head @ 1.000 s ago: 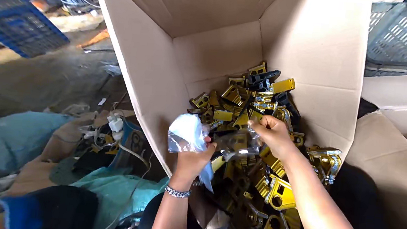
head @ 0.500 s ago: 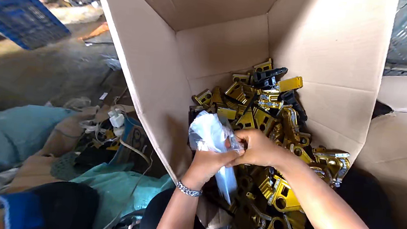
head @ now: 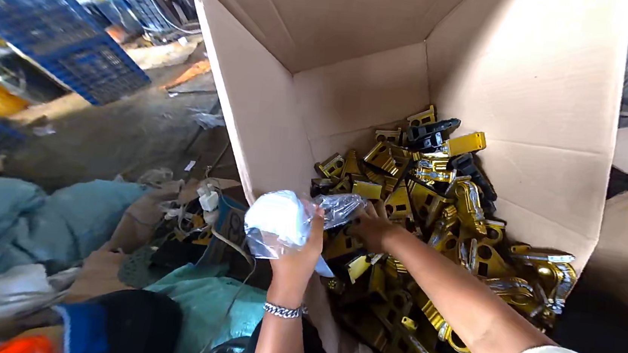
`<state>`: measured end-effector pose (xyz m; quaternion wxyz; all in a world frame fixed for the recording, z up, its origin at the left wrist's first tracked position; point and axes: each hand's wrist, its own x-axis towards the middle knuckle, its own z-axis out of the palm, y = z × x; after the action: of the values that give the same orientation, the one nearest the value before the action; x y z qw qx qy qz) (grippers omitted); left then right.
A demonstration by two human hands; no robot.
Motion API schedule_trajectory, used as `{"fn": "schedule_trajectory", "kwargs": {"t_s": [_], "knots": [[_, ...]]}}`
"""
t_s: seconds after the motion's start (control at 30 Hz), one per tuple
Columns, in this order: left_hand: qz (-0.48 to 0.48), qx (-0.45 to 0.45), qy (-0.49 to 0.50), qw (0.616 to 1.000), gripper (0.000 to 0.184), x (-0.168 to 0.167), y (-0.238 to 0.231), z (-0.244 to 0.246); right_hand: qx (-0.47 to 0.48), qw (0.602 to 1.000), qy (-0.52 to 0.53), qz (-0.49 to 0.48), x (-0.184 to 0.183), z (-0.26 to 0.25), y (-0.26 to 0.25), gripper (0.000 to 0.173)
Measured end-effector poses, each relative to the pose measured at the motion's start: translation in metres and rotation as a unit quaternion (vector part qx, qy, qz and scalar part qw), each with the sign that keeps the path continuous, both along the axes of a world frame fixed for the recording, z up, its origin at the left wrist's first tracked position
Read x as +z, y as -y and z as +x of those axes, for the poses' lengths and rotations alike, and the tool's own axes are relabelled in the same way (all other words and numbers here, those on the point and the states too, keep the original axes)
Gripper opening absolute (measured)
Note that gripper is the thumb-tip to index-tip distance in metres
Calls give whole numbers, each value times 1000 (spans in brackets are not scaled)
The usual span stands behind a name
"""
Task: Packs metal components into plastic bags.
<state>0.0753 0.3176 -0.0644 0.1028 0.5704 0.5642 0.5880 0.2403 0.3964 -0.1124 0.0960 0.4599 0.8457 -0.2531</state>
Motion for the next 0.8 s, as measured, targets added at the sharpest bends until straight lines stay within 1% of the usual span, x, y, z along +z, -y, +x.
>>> {"fn": "schedule_trajectory", "kwargs": {"t_s": [0.07,0.13,0.17,0.2,0.23,0.27,0.3,0.33,0.37,0.4,0.43,0.47,0.5,0.53,0.57,0.6,0.63,0.67,0.7,0.73,0.77,0.8], "knots": [[10,9,-28,1000,60,-4,-2,-1,-8,1000,10,10,6,8,12,58],[15,17,-46,999,76,-8,-2,-1,-59,998,-19,0,16,36,28,56],[24,17,-53,998,80,-9,-3,0,-106,991,-77,-14,20,55,39,54],[35,10,-56,998,79,-10,-2,4,-166,968,-187,-27,21,76,54,56],[41,2,-56,998,76,-10,-1,9,-233,915,-328,-30,21,94,69,61],[39,-5,-58,998,73,-11,0,14,-281,844,-456,-26,23,108,83,65],[36,-19,-59,997,70,-13,4,19,-291,777,-558,-20,27,118,92,68],[37,-35,-60,997,66,-15,7,24,-272,730,-627,-16,35,125,98,76],[36,-54,-56,996,64,-17,10,29,-249,710,-658,-14,44,129,102,85],[29,-75,-35,996,63,-20,13,34,-237,707,-666,-23,55,128,106,88],[12,-100,8,995,62,-21,15,39,-223,729,-646,-39,64,124,108,88],[-20,-129,73,989,59,-19,18,45,-220,767,-600,-55,73,116,109,86],[-63,-153,151,975,55,-14,22,52,-232,803,-545,-67,79,106,109,87],[-95,-167,220,956,47,-8,25,60,-249,824,-505,-63,79,96,105,84],[-113,-170,273,940,40,-2,28,65,-262,838,-478,-17,71,86,100,77],[-120,-164,309,929,33,3,29,70,-261,851,-451,69,59,76,95,65],[-121,-158,330,923,31,5,29,72,-247,862,-414,160,46,66,90,48],[-120,-152,343,919,30,6,28,73,-219,881,-370,194,40,56,88,36],[-118,-149,348,918,30,6,27,71,-185,914,-315,177,39,46,89,37],[-119,-146,342,921,31,4,26,67,-159,949,-246,118,42,37,89,46],[-125,-152,316,928,38,-2,27,63,-151,967,-194,60,46,30,87,53],[-126,-161,277,939,47,-9,27,61,-167,968,-184,31,46,27,83,59]]}}
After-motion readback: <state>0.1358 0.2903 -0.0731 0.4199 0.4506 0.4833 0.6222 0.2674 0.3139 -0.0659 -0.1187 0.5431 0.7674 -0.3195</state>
